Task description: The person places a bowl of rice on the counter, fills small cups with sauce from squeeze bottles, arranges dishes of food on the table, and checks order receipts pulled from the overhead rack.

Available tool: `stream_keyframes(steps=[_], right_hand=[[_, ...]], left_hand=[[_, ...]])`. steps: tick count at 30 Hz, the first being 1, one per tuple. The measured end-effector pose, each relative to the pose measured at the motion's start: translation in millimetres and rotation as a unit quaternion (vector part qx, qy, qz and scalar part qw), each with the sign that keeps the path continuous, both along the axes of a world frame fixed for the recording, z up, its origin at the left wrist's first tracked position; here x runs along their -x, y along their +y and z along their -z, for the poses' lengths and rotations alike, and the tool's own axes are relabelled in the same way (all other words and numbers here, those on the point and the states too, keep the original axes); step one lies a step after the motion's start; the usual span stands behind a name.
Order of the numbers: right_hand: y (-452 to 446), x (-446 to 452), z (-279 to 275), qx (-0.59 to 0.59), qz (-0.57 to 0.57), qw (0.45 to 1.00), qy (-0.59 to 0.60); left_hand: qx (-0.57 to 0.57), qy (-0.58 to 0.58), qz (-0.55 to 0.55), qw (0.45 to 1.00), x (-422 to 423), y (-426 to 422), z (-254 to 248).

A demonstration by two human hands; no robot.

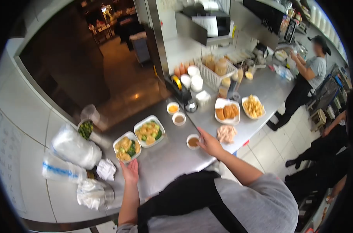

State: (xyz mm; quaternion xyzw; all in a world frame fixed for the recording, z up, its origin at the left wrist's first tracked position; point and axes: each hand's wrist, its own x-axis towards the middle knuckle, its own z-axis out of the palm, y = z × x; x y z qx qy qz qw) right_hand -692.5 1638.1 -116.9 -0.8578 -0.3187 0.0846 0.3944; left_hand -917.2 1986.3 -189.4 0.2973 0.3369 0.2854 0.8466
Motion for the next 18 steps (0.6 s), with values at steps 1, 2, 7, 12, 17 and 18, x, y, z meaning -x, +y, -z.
stream_keyframes(steps=[1, 2, 7, 12, 17, 18], right_hand=[[-18, -5, 2, -0.029, 0.034, 0.999, 0.002], [-36, -14, 7, -0.037, 0.069, 0.997, -0.014], [-104, -48, 40, 0.105, 0.135, 0.981, -0.087], [-102, -79, -2, 0.009, 0.069, 0.996, -0.057], [-62, -171, -137, -0.169, 0.035, 0.966, -0.19], [-53, -193, -164, -0.202, 0.034, 0.96, -0.189]], left_hand=[[0.003, -0.002, -0.008, 1.0, -5, 2, 3], [0.002, 0.011, -0.029, 0.999, -9, 4, 7], [-0.094, 0.119, -0.182, 0.971, -17, -21, -9], [-0.2, 0.181, -0.262, 0.926, -31, -65, -32], [-0.291, 0.155, -0.231, 0.915, -41, -118, -62], [-0.291, 0.15, -0.241, 0.914, -41, -126, -70]])
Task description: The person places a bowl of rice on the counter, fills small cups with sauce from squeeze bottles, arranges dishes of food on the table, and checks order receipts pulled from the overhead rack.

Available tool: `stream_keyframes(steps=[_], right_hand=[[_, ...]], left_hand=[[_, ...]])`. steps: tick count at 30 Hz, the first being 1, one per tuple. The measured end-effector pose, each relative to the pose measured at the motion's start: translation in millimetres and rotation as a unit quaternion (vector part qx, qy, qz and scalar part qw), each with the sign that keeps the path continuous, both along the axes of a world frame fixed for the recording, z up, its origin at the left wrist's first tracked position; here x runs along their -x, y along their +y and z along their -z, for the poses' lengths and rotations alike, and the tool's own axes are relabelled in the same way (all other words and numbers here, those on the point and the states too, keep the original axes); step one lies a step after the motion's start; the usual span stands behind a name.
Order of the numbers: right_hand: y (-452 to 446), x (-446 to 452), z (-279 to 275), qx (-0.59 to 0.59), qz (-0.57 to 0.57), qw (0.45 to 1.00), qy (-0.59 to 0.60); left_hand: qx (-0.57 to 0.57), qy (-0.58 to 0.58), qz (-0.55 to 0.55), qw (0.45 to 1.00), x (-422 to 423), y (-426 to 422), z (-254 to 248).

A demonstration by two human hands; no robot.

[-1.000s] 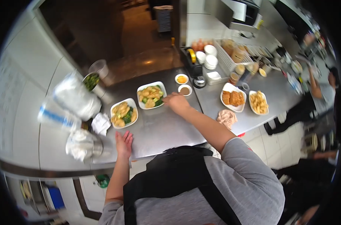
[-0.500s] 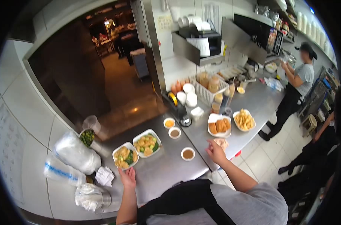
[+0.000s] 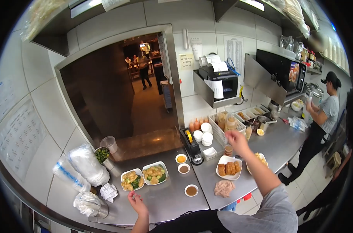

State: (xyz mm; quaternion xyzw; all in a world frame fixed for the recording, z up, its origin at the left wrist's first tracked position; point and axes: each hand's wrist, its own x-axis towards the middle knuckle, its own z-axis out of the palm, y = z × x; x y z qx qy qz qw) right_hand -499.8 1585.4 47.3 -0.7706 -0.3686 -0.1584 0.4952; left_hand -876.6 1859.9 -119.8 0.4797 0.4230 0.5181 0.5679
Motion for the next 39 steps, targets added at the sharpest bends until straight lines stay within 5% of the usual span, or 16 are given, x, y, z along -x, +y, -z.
stream_keyframes(steps=[4, 8, 14, 16, 20, 21, 24, 26, 28, 30, 34, 39], right_hand=[[38, -69, -118, -0.131, -0.056, 0.982, -0.127], [73, -120, -202, -0.216, -0.056, 0.967, -0.122], [110, -88, -295, -0.148, -0.058, 0.961, -0.227], [127, -80, -322, -0.128, -0.042, 0.906, -0.402], [154, -62, -390, -0.205, -0.019, 0.873, -0.443], [157, -57, -409, -0.205, -0.022, 0.872, -0.445], [159, -35, -450, -0.21, -0.02, 0.881, -0.424], [162, -15, -465, -0.221, -0.166, 0.937, -0.215], [169, -3, -477, -0.183, -0.146, 0.955, -0.183], [181, 9, -480, -0.241, -0.334, 0.91, -0.048], [194, 33, -470, -0.209, -0.411, 0.887, -0.02], [196, 65, -476, -0.144, -0.319, 0.936, -0.039]], left_hand=[[-0.052, -0.012, -0.02, 0.998, 16, -20, 0], [-0.023, -0.011, -0.071, 0.997, 53, -34, 22], [-0.018, -0.005, -0.16, 0.987, 96, -48, 37], [-0.022, 0.007, -0.18, 0.983, 101, -45, 38], [-0.032, 0.071, -0.178, 0.981, 94, -17, 68], [-0.12, 0.131, -0.154, 0.972, 92, -1, 94], [-0.238, 0.255, -0.113, 0.93, 77, -5, 95], [-0.26, 0.377, -0.088, 0.885, 65, -11, 89], [-0.241, 0.372, -0.066, 0.894, 61, -15, 79], [-0.219, 0.369, -0.045, 0.902, 65, -16, 77], [-0.278, 0.348, -0.015, 0.895, 71, -10, 87], [-0.28, 0.335, 0.016, 0.899, 73, -9, 83]])
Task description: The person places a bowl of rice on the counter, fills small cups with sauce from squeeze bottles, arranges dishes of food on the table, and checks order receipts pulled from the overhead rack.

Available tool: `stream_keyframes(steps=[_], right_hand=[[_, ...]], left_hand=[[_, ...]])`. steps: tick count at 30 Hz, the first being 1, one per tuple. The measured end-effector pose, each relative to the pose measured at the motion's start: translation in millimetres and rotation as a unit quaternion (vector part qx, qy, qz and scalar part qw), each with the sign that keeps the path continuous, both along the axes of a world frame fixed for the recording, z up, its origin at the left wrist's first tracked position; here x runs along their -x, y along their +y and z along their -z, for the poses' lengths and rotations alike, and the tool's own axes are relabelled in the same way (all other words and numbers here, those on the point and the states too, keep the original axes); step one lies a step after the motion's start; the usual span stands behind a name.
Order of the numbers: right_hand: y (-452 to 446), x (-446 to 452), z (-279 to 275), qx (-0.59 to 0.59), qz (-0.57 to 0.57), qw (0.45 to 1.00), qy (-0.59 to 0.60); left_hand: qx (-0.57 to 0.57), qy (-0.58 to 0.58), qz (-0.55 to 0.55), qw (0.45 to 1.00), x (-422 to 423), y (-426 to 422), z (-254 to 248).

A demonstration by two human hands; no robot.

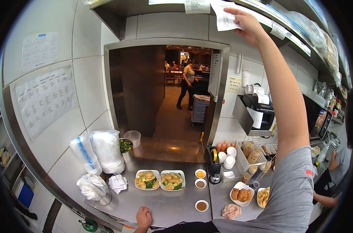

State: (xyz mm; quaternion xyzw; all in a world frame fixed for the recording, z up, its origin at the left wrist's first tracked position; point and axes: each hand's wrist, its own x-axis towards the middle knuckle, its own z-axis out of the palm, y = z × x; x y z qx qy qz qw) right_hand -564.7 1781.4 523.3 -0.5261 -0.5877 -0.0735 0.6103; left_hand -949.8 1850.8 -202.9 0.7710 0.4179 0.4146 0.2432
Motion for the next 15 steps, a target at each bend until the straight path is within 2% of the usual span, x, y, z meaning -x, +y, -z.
stream_keyframes(steps=[5, 7, 8, 9, 10, 11, 13, 15], right_hand=[[16, 4, -28, 0.01, 0.104, 0.994, 0.015], [34, -25, -43, -0.016, 0.087, 0.996, 0.012], [43, -35, -50, -0.074, 0.111, 0.99, -0.045], [48, -47, -54, -0.132, 0.135, 0.977, -0.1], [41, -34, -42, -0.18, 0.293, 0.92, -0.185], [35, -18, -30, -0.18, 0.295, 0.92, -0.184], [27, 10, -11, -0.205, 0.439, 0.853, -0.192], [25, 5, -2, -0.24, 0.429, 0.841, -0.226]], left_hand=[[0.0, 0.002, 0.039, 0.999, 1, -1, -9], [0.005, -0.008, 0.044, 0.999, 1, 1, -6], [0.011, -0.015, 0.049, 0.999, 2, 1, -4], [0.011, -0.013, 0.05, 0.999, 2, 2, -1], [0.004, -0.006, 0.05, 0.999, 2, 2, -2], [-0.003, -0.001, 0.05, 0.999, 1, 3, -2], [-0.007, -0.005, 0.044, 0.999, -1, -4, -14], [-0.009, -0.011, 0.037, 0.999, -2, -7, -25]])
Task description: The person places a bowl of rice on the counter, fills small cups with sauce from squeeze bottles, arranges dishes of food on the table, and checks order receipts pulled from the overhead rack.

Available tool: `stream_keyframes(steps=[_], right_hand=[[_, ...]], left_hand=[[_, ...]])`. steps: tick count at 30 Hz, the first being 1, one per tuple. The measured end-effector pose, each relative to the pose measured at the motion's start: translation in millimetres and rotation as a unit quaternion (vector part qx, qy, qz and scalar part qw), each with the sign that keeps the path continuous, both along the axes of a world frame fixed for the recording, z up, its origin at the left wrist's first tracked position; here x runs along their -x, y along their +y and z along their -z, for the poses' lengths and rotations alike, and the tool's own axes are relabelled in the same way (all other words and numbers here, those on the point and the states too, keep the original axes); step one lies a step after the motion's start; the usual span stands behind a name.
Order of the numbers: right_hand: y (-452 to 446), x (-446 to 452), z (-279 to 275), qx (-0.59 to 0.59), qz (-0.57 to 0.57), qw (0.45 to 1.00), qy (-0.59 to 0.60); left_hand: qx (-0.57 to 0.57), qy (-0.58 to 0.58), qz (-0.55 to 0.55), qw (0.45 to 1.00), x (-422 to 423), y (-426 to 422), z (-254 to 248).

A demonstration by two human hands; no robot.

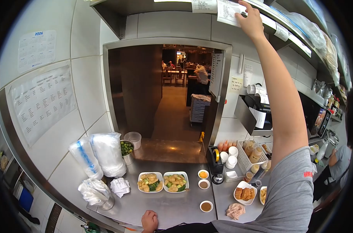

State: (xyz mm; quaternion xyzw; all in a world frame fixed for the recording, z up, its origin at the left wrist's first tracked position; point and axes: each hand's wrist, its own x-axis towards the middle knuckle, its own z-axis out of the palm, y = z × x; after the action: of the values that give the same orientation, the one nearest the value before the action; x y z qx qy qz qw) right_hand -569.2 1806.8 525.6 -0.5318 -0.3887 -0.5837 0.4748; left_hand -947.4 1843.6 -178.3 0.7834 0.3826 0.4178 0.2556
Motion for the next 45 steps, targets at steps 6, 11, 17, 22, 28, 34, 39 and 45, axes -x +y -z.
stream_keyframes(steps=[6, 11, 17, 22, 28, 34, 39, 45], right_hand=[[-11, -10, 4, 0.071, 0.124, 0.983, -0.116], [25, 40, 21, 0.32, -0.263, 0.904, 0.106], [74, 57, 15, 0.155, -0.615, 0.726, 0.265], [97, 43, 21, 0.157, -0.658, 0.695, 0.244], [87, 70, 16, 0.144, -0.629, 0.726, 0.237], [86, 76, 21, 0.182, -0.633, 0.717, 0.229], [81, 77, 45, 0.252, -0.462, 0.829, 0.19], [69, 46, 62, 0.177, -0.109, 0.978, 0.01]], left_hand=[[0.057, 0.187, 0.111, 0.974, 17, 33, 89], [0.006, 0.026, 0.01, 1.0, 0, 0, 0], [0.01, 0.016, 0.029, 0.999, 6, 6, 16], [0.034, -0.006, 0.033, 0.999, 11, 11, 29], [0.029, -0.011, 0.082, 0.996, 13, 10, 21], [0.034, -0.011, 0.115, 0.993, 15, 13, 29], [0.041, -0.02, 0.125, 0.991, 14, 15, 29], [0.028, 0.0, 0.126, 0.992, 11, 13, 18]])
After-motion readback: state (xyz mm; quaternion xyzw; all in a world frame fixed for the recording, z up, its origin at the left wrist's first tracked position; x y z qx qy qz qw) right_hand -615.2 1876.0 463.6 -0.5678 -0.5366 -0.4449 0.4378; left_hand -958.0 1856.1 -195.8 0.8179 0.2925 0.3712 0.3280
